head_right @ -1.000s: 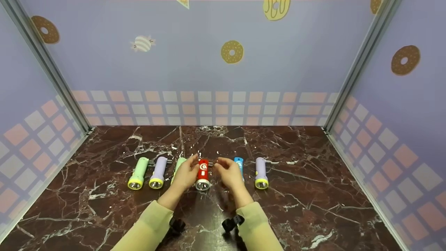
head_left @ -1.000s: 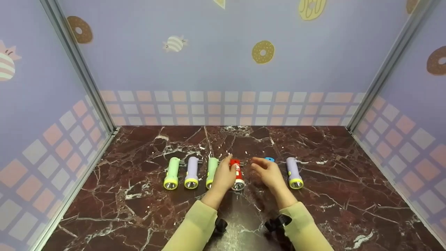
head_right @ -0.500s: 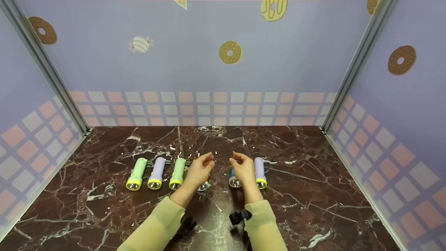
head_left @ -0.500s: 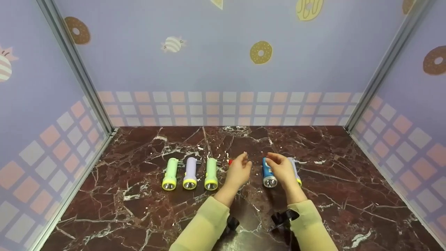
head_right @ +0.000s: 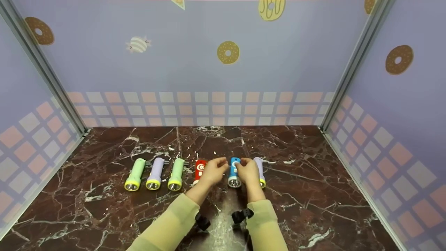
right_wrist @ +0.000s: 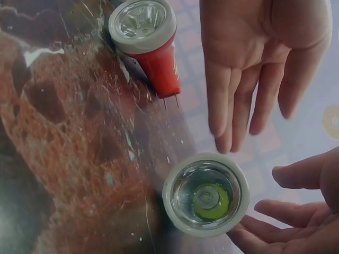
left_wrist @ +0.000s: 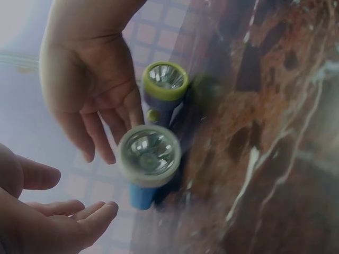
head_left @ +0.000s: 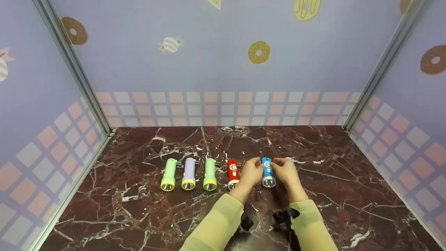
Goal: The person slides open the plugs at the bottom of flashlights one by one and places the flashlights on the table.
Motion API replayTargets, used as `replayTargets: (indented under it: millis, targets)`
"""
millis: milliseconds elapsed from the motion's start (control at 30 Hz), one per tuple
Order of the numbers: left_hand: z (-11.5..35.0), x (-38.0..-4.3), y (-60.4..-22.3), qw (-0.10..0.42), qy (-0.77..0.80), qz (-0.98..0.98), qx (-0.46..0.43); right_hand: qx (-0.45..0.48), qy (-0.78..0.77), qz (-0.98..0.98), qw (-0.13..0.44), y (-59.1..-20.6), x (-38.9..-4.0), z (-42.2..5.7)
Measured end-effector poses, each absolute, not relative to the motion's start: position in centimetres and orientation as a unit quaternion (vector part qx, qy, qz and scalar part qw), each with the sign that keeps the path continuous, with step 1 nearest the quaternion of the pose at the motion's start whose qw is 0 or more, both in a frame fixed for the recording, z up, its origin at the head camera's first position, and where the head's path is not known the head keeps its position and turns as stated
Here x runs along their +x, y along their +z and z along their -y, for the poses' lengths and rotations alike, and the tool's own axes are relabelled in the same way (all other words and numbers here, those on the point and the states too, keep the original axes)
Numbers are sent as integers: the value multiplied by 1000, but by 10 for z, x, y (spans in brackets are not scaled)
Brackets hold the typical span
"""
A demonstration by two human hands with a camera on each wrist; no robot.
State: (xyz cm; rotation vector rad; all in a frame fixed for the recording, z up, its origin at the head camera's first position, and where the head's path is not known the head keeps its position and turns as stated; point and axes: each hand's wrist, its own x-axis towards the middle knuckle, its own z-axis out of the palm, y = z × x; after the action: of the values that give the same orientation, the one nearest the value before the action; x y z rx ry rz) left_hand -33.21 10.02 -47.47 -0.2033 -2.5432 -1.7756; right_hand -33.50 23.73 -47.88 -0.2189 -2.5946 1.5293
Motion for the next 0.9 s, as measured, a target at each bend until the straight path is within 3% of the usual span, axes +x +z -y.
replayTargets:
  millis: [900]
  targets:
    - [-119,-341,-502,15,-559,829,-29,-56,466,883,28,-489,-336,-235]
